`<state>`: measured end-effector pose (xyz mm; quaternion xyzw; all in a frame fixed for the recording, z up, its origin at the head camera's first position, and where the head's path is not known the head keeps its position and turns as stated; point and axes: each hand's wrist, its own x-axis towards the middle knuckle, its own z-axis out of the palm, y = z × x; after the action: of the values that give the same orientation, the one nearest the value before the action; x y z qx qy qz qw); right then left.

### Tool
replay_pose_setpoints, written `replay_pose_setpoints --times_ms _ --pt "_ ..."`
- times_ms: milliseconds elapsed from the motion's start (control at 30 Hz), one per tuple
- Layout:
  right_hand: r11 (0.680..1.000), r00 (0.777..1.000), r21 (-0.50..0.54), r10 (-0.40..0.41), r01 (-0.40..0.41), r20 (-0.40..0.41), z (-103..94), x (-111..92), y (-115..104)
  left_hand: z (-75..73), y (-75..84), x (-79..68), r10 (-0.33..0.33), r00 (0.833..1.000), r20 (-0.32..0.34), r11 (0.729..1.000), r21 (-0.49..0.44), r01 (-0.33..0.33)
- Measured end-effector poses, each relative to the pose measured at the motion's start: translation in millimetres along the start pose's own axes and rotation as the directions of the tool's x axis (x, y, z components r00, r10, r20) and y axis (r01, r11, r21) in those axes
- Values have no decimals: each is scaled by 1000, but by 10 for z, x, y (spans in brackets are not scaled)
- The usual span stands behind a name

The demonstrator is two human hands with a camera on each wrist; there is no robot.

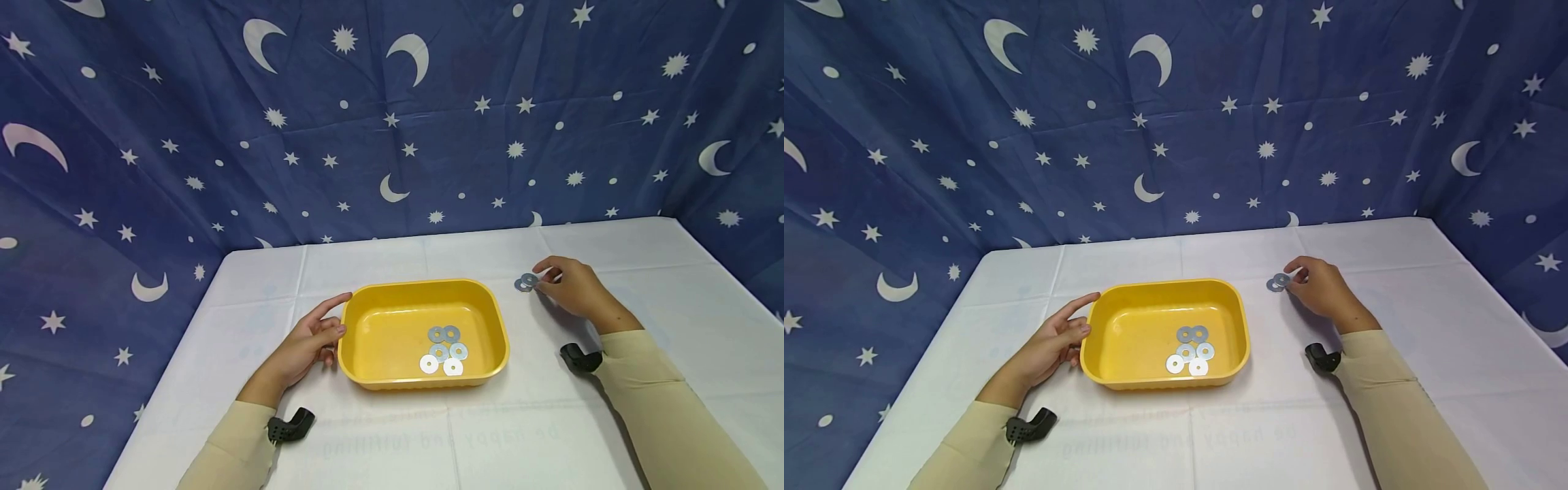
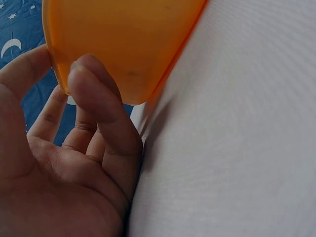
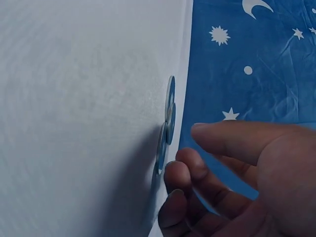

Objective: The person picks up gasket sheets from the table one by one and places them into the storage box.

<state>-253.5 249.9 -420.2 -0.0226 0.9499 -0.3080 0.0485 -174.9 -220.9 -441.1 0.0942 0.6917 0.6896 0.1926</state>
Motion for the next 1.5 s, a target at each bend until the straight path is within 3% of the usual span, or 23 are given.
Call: replay_pose_setpoints --times_ms 400,700,1500 --pt "997 995 -68 45 -38 93 0 37 94 -10 -13 13 3 1000 -2 1000 7 -3" --pt "996 993 -86 47 -38 105 -12 23 115 -7 -5 4 -1 1000 0 1000 3 1" --pt "999 988 -41 3 3 157 -47 39 176 -15 -9 16 -18 1000 -18 1000 10 18"
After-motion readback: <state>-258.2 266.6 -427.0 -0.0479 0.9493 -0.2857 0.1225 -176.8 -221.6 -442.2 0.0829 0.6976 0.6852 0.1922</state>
